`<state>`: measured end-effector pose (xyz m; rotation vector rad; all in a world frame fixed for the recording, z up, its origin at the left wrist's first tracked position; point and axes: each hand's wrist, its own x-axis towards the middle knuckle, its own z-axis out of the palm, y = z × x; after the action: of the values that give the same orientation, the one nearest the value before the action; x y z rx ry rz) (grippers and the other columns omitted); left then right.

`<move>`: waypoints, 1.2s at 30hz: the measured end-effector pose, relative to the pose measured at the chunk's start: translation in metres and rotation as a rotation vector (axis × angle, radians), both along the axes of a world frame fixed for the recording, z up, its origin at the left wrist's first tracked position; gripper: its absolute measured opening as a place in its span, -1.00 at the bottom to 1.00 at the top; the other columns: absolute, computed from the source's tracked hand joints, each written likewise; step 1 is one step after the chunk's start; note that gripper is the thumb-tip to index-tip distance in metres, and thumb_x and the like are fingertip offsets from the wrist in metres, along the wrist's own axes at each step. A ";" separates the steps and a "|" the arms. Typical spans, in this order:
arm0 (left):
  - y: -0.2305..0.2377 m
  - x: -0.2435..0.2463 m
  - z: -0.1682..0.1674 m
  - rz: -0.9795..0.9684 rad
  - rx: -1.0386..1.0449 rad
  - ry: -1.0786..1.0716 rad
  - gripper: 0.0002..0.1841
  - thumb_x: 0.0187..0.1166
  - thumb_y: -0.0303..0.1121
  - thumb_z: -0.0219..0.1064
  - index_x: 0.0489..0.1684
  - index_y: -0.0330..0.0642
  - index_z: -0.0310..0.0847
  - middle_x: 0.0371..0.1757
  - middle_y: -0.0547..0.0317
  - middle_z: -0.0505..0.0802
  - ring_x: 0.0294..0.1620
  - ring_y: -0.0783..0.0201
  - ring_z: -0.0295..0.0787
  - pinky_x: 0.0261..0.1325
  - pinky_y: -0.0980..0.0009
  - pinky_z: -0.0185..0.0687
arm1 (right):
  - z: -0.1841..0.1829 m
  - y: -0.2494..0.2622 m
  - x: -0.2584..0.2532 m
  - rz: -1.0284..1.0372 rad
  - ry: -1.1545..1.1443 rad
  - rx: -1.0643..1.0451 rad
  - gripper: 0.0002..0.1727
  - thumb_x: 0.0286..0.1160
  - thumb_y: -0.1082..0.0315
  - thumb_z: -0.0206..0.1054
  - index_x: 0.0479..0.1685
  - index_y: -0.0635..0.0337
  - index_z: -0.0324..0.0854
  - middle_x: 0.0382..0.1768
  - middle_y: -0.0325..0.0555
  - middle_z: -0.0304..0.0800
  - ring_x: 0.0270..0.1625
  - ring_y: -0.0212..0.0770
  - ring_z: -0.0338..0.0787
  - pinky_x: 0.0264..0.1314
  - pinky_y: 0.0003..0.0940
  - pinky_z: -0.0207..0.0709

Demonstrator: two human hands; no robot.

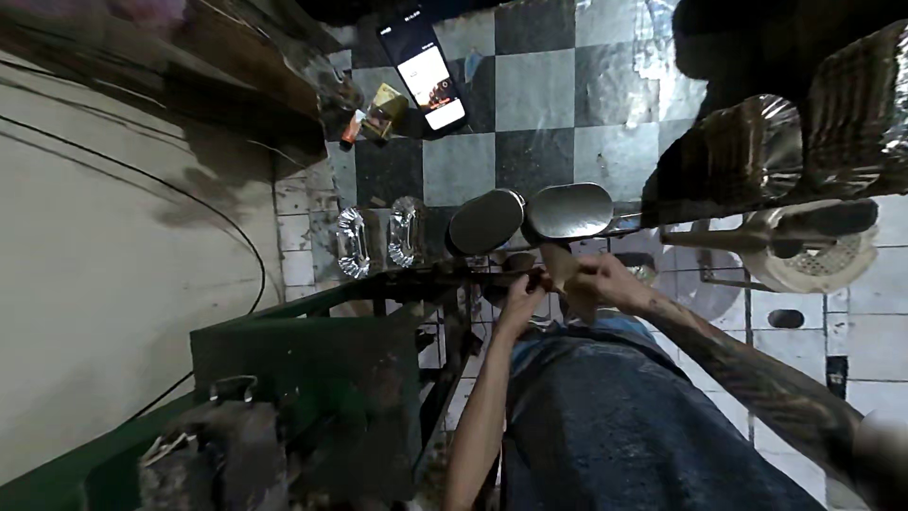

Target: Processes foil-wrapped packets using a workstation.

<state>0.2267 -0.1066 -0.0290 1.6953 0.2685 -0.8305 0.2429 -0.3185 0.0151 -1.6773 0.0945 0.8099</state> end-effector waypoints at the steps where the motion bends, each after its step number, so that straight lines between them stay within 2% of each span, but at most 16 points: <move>1: -0.009 0.006 -0.015 -0.277 0.246 -0.062 -0.57 0.67 -0.43 0.25 0.51 -0.32 0.54 0.46 -0.06 0.73 0.52 0.17 0.61 0.62 0.21 0.45 | -0.008 -0.013 -0.008 0.195 -0.070 -0.181 -0.74 0.65 0.35 0.26 0.06 0.29 0.80 -0.09 0.08 0.89 -0.01 -0.06 0.86 0.21 -0.01 0.68; 2: -0.023 0.011 -0.024 -0.522 0.405 -0.118 -0.52 0.74 -0.26 0.22 0.61 -0.19 0.51 0.58 -0.05 0.65 0.66 0.03 0.48 0.74 0.04 0.25 | -0.009 -0.023 -0.021 0.367 -0.094 -0.329 -0.71 0.68 0.29 0.25 0.10 0.23 0.82 -0.06 0.16 0.89 0.05 0.10 0.87 0.25 0.17 0.63; 4: -0.064 0.024 -0.038 -0.713 0.470 -0.144 -0.45 0.87 -0.01 -0.02 0.65 -0.15 0.49 0.62 -0.12 0.61 0.69 -0.11 0.43 0.73 -0.15 0.18 | 0.000 -0.037 -0.050 0.596 -0.015 -0.487 -0.68 0.69 0.34 0.21 0.23 0.12 0.82 0.05 0.24 0.88 0.17 0.29 0.83 0.34 0.32 0.56; 7: -0.125 0.046 -0.052 -0.643 0.359 -0.047 -0.42 0.88 0.01 -0.07 0.31 -0.31 0.70 0.32 -0.26 0.80 0.44 -0.15 0.69 0.53 -0.17 0.46 | 0.012 -0.048 -0.079 0.779 0.125 -0.521 -0.66 0.64 0.39 0.26 0.28 0.05 0.80 0.06 0.27 0.87 0.17 0.36 0.81 0.30 0.37 0.55; 10: -0.136 0.045 -0.050 -0.606 0.295 -0.021 -0.43 0.87 0.01 -0.05 0.33 -0.29 0.71 0.34 -0.22 0.80 0.47 -0.12 0.67 0.55 -0.19 0.42 | 0.014 -0.050 -0.084 0.898 0.122 -0.474 -0.59 0.62 0.42 0.27 0.41 -0.01 0.74 0.08 0.27 0.88 0.17 0.37 0.82 0.30 0.39 0.55; 12: -0.104 0.039 -0.023 -0.539 0.293 -0.111 -0.43 0.89 -0.01 -0.09 0.29 -0.27 0.73 0.35 -0.16 0.81 0.48 -0.07 0.66 0.62 -0.14 0.36 | 0.015 -0.047 -0.082 0.909 0.062 -0.451 -0.58 0.69 0.41 0.23 0.47 -0.01 0.70 0.12 0.28 0.88 0.18 0.40 0.83 0.31 0.45 0.53; 14: -0.054 0.031 0.036 -0.381 0.318 -0.221 -0.48 0.89 -0.06 -0.08 0.22 -0.25 0.76 0.31 -0.07 0.83 0.47 0.03 0.67 0.68 -0.05 0.30 | -0.006 -0.060 -0.092 0.880 -0.183 -0.430 -0.60 0.65 0.34 0.22 0.39 -0.01 0.75 0.00 0.22 0.93 -0.03 0.36 0.91 0.07 0.50 0.64; 17: 0.022 -0.012 0.105 0.130 0.348 -0.567 -0.61 0.83 -0.23 0.07 0.24 -0.24 0.79 0.32 0.02 0.84 0.47 0.13 0.67 0.68 0.09 0.33 | 0.012 -0.030 -0.064 1.038 -0.050 -0.567 -0.54 0.73 0.30 0.19 0.58 -0.08 0.60 0.20 0.35 0.83 0.21 0.54 0.78 0.29 0.62 0.44; 21: 0.113 -0.043 0.139 0.792 0.214 -0.777 -0.27 0.84 0.19 -0.26 0.62 -0.24 0.44 0.60 0.13 0.63 0.55 0.33 0.55 0.64 0.24 0.46 | 0.021 0.029 -0.032 1.079 -0.284 -0.522 -0.58 0.74 0.23 0.24 0.53 -0.14 0.63 0.02 0.30 0.88 0.06 0.45 0.85 0.13 0.50 0.60; 24: 0.182 -0.013 0.163 1.182 0.183 -0.943 -0.45 0.90 -0.22 -0.30 0.63 -0.44 0.28 0.45 -0.07 0.65 0.40 0.39 0.60 0.52 0.41 0.50 | 0.045 0.083 -0.027 0.899 -0.538 -0.307 -0.59 0.69 0.32 0.25 0.48 -0.05 0.68 -0.23 0.23 0.90 -0.24 0.31 0.89 -0.12 0.36 0.68; 26: 0.226 0.002 0.169 1.239 0.214 -1.018 -0.46 0.93 -0.27 -0.35 0.73 -0.45 0.10 0.57 -0.18 0.52 0.53 0.33 0.49 0.62 0.42 0.37 | 0.065 0.119 -0.025 0.808 -0.580 -0.190 -0.55 0.64 0.35 0.26 0.50 -0.01 0.67 -0.18 0.16 0.92 -0.23 0.19 0.90 -0.11 0.27 0.69; 28: 0.255 0.010 0.177 1.269 0.243 -1.008 -0.42 0.95 -0.18 -0.40 0.75 -0.41 0.13 0.62 -0.19 0.50 0.61 0.27 0.44 0.69 0.36 0.31 | 0.077 0.154 -0.027 0.748 -0.596 -0.113 -0.55 0.59 0.38 0.22 0.45 0.13 0.68 -0.18 0.14 0.90 -0.25 0.08 0.86 -0.14 0.16 0.68; 30: 0.265 -0.003 0.185 1.201 0.407 -0.882 -0.38 0.95 -0.13 -0.41 0.71 -0.42 0.25 0.62 -0.22 0.54 0.66 0.19 0.43 0.75 0.25 0.26 | 0.079 0.185 -0.030 0.732 -0.578 -0.086 -0.58 0.62 0.37 0.19 0.41 0.21 0.68 -0.12 0.10 0.91 -0.19 -0.03 0.88 -0.05 0.05 0.72; 32: 0.268 -0.035 0.192 1.032 0.778 -0.621 -0.43 0.92 -0.11 -0.22 0.44 -0.35 0.60 0.31 -0.21 0.79 0.45 0.03 0.66 0.61 0.00 0.38 | 0.075 0.215 -0.034 0.722 -0.566 -0.072 -0.60 0.63 0.35 0.19 0.38 0.22 0.70 -0.09 0.07 0.91 -0.14 -0.09 0.89 0.01 -0.01 0.74; 33: 0.274 -0.056 0.188 0.935 0.891 -0.452 -0.44 0.89 -0.01 -0.12 0.35 -0.26 0.68 0.19 -0.19 0.85 0.34 -0.06 0.72 0.55 -0.17 0.36 | 0.073 0.229 -0.036 0.727 -0.558 -0.067 -0.60 0.62 0.34 0.20 0.36 0.22 0.72 -0.07 0.08 0.92 -0.12 -0.10 0.90 0.03 -0.01 0.74; 36: 0.304 -0.123 0.119 0.823 1.153 -0.161 -0.37 0.77 0.14 0.12 0.61 -0.13 0.52 0.39 -0.20 0.77 0.50 -0.25 0.62 0.64 -0.46 0.11 | 0.073 0.274 -0.047 0.792 -0.516 -0.071 -0.65 0.67 0.29 0.24 0.28 0.22 0.74 -0.09 0.07 0.91 -0.10 -0.12 0.89 0.07 -0.05 0.74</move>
<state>0.1037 0.1972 0.0897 2.3441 1.4160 0.1794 0.1962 -0.0445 0.0881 -1.9518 -0.9575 0.9103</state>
